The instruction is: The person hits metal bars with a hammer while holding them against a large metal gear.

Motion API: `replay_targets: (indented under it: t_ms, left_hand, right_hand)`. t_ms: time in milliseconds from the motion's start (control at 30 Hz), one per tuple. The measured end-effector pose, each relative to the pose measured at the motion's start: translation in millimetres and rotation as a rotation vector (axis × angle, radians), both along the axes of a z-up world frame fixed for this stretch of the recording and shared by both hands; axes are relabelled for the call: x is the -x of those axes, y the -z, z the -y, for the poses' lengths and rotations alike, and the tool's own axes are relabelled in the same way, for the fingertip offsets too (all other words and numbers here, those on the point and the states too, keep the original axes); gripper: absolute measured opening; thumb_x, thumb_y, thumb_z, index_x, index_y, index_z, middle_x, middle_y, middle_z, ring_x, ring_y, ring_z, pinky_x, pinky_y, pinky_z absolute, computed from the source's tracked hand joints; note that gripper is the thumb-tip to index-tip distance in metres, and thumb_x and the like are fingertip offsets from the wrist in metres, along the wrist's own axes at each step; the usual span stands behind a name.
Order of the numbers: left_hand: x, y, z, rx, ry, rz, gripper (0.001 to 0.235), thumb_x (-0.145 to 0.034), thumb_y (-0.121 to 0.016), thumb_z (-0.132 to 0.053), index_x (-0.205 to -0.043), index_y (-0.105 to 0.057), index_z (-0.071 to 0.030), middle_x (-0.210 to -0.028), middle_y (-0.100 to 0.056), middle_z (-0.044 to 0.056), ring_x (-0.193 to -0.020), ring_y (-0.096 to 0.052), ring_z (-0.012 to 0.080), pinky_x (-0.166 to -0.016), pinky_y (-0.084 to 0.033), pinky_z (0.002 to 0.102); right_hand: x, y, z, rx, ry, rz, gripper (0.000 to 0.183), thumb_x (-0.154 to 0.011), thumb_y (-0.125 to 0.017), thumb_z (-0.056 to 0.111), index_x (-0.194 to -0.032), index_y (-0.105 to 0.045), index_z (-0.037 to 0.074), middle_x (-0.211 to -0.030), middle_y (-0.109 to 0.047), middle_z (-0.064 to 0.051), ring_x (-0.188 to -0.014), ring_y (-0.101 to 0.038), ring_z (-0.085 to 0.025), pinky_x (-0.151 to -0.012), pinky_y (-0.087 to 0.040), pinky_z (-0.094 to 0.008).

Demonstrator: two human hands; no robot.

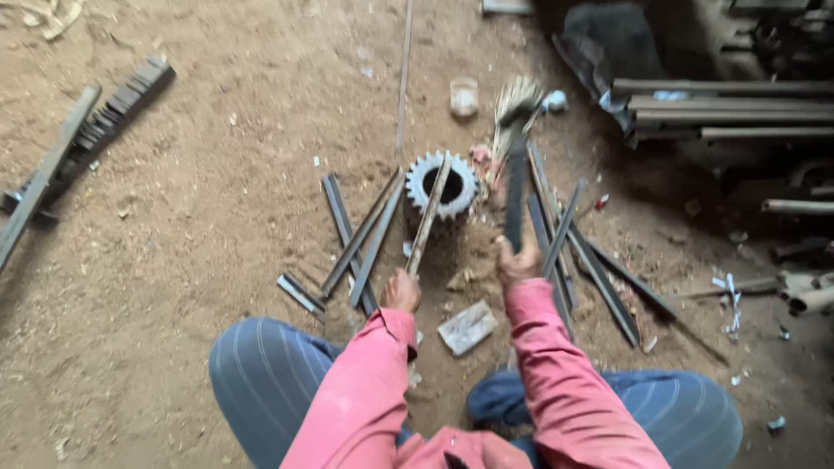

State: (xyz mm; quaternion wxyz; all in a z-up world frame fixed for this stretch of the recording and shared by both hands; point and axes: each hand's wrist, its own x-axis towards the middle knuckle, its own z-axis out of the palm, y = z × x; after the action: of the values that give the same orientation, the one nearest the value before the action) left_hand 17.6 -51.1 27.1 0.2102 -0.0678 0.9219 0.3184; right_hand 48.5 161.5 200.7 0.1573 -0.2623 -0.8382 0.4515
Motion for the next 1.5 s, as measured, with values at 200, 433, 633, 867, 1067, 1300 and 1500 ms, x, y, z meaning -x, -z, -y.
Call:
replay_targets:
  t_ms: [200,433,633,867,1067,1300,1500]
  left_hand:
    - [-1,-21,3,-0.061,-0.040,0.017,0.047,-0.096,-0.061,-0.046,-0.101,-0.066,0.000,-0.094,-0.072,0.027,-0.087,-0.071,0.0438,-0.077,-0.057,0.054]
    - [14,-17,9,-0.256,-0.187,0.438,0.086,-0.089,-0.055,-0.077,-0.091,-0.073,0.007,-0.084,-0.074,0.021,-0.074,-0.074,0.0345,-0.069,-0.059,0.050]
    - [9,16,5,-0.190,-0.150,0.434,0.098,-0.085,-0.045,-0.085,-0.094,-0.077,0.008,-0.089,-0.077,0.025,-0.081,-0.078,0.0358,-0.077,-0.060,0.050]
    - [17,47,4,-0.086,-0.125,0.249,0.102,-0.081,-0.055,-0.088,-0.111,-0.071,0.008,-0.109,-0.069,0.034,-0.108,-0.068,0.0462,-0.094,-0.054,0.052]
    - [12,17,7,-0.146,-0.135,0.325,0.091,-0.084,-0.056,-0.082,-0.099,-0.074,0.006,-0.099,-0.074,0.030,-0.097,-0.074,0.0440,-0.087,-0.057,0.052]
    - [-8,-55,-4,0.095,-0.076,-0.049,0.052,-0.096,-0.061,-0.050,-0.108,-0.059,0.001,-0.089,-0.072,0.029,-0.085,-0.071,0.0473,-0.073,-0.056,0.058]
    - [-10,-35,2,0.058,0.033,-0.050,0.045,-0.100,-0.058,-0.044,-0.106,-0.060,0.001,-0.094,-0.072,0.028,-0.088,-0.072,0.0464,-0.077,-0.057,0.056]
  right_hand:
    - [7,-98,9,0.050,-0.175,-0.602,0.026,-0.109,-0.062,0.025,-0.121,-0.048,0.006,-0.074,-0.056,0.001,-0.055,-0.055,-0.009,-0.048,-0.051,-0.028]
    - [82,-188,11,0.003,-0.375,-1.017,0.036,-0.113,-0.058,0.040,-0.130,-0.044,0.012,-0.090,-0.063,-0.006,-0.067,-0.061,-0.016,-0.061,-0.056,-0.028]
    - [73,-87,55,0.039,-0.117,-0.037,0.025,-0.104,-0.050,0.031,-0.116,-0.046,0.009,-0.075,-0.063,-0.003,-0.053,-0.060,-0.013,-0.043,-0.052,-0.028]
    - [62,-23,47,0.116,-0.107,0.488,0.034,-0.104,-0.055,0.038,-0.127,-0.056,0.012,-0.075,-0.065,-0.007,-0.058,-0.061,-0.018,-0.050,-0.052,-0.037]
    - [63,-59,35,-0.120,-0.297,-0.555,0.023,-0.106,-0.049,0.022,-0.100,-0.058,0.002,-0.069,-0.064,-0.004,-0.052,-0.064,-0.016,-0.048,-0.059,-0.031]
    - [90,-143,3,-0.047,-0.418,-1.047,0.039,-0.107,-0.064,0.033,-0.121,-0.044,0.002,-0.093,-0.060,-0.012,-0.075,-0.058,-0.020,-0.061,-0.050,-0.027]
    - [71,-108,53,-0.057,-0.139,-0.446,0.042,-0.107,-0.054,0.039,-0.135,-0.040,0.012,-0.089,-0.061,-0.007,-0.069,-0.062,-0.016,-0.055,-0.054,-0.029]
